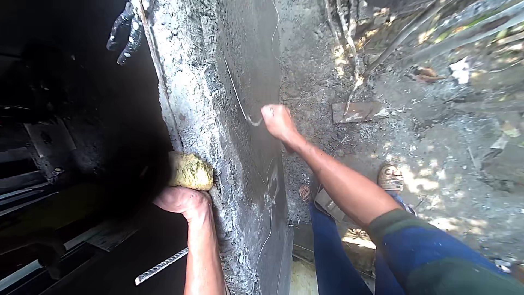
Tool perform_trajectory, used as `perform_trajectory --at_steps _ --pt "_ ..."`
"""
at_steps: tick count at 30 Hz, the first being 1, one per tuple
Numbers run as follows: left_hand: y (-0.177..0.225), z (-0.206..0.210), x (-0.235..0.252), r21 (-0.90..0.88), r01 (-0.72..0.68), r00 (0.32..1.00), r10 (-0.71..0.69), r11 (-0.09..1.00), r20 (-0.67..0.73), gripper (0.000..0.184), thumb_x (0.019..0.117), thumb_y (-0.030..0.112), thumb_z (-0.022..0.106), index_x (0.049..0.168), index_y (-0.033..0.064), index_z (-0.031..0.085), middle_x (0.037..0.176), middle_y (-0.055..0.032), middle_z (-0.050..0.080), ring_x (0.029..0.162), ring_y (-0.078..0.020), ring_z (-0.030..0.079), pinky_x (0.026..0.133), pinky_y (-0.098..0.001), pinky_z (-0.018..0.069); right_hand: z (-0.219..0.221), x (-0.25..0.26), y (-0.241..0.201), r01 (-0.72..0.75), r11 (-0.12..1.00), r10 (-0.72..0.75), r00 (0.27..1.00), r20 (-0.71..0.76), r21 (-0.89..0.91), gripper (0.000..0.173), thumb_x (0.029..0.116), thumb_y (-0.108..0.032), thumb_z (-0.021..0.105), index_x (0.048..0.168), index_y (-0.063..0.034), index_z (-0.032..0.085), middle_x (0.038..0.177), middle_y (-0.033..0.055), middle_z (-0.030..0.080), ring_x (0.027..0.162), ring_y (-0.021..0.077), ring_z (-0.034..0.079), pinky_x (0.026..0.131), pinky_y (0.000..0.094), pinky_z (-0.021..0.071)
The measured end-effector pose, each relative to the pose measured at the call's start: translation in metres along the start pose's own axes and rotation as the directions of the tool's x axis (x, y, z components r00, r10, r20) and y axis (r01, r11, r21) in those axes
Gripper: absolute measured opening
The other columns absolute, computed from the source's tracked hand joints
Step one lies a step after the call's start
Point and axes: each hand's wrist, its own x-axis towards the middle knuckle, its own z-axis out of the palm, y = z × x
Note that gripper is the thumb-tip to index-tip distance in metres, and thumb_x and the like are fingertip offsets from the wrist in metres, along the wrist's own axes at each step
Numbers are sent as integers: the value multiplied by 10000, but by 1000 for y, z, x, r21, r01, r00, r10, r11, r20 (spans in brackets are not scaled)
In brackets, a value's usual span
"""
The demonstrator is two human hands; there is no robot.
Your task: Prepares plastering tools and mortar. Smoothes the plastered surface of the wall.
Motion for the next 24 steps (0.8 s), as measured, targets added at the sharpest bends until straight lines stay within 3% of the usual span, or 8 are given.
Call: perform_trajectory --at_steps 4,8,11,13,15,18,20,24 --pt "-1 -2 0 2 30 999 -30 1000 -23 337 1063 113 292 1181 -11 583 1089 -89 655 1065 -154 643 953 -374 536 0 20 -4 -8 1000 9 1000 -25 26 452 1047 -386 412 772 -106 636 721 83 620 696 251 634 618 503 493" --pt "6 3 -1 5 41 999 -41 999 -29 329 1055 122 288 1124 19 593 1026 -45 646 1007 -115 641 920 -335 537 11 -24 11 -24 1000 24 1000 -2 1 429 1037 -373 410 796 -103 642 711 91 613 708 279 634 618 523 483" --pt "-3 -2 1 10 28 999 -27 1000 -20 329 1060 108 307 1192 -13 583 1096 -86 656 1065 -155 643 957 -374 534 4 24 -1 -33 999 33 999 -15 9 486 1051 -381 388 786 -73 655 799 125 666 805 302 673 694 557 514" --pt "-4 -4 -1 1 31 999 -31 1000 -16 343 1063 110 302 1216 -13 584 1115 -89 664 1076 -161 646 967 -380 535 1 41 -4 -45 999 45 999 -29 13 495 1056 -404 377 757 -92 618 779 102 643 765 268 659 660 517 506" --pt "0 -1 -1 -5 24 1000 -24 1000 -9 328 1052 118 303 1148 15 600 1051 -64 658 1021 -136 649 924 -356 543 0 9 3 6 1000 -5 1000 -28 19 472 1050 -389 383 778 -89 626 756 108 630 743 281 647 644 536 503" --pt "5 -1 -2 -8 13 1000 -13 1000 26 320 1044 112 300 1037 69 618 935 -1 646 914 -88 646 842 -298 550 20 -93 27 34 999 -35 999 24 40 433 1057 -375 396 804 -105 622 646 96 564 575 273 582 498 498 460" --pt "3 -1 -2 -16 19 1000 -19 1000 21 315 1057 110 308 1068 53 617 967 -23 656 951 -112 652 866 -326 553 35 -106 39 -9 1000 9 1000 22 7 399 1043 -358 419 823 -111 643 641 80 574 595 262 594 534 495 458" --pt "-9 -6 1 -37 41 999 -41 998 7 343 1064 115 295 1213 -15 576 1110 -88 662 1058 -166 650 959 -386 541 27 -34 18 -9 1000 9 999 -36 0 425 1024 -366 408 846 -88 676 766 106 655 762 292 662 665 554 510"
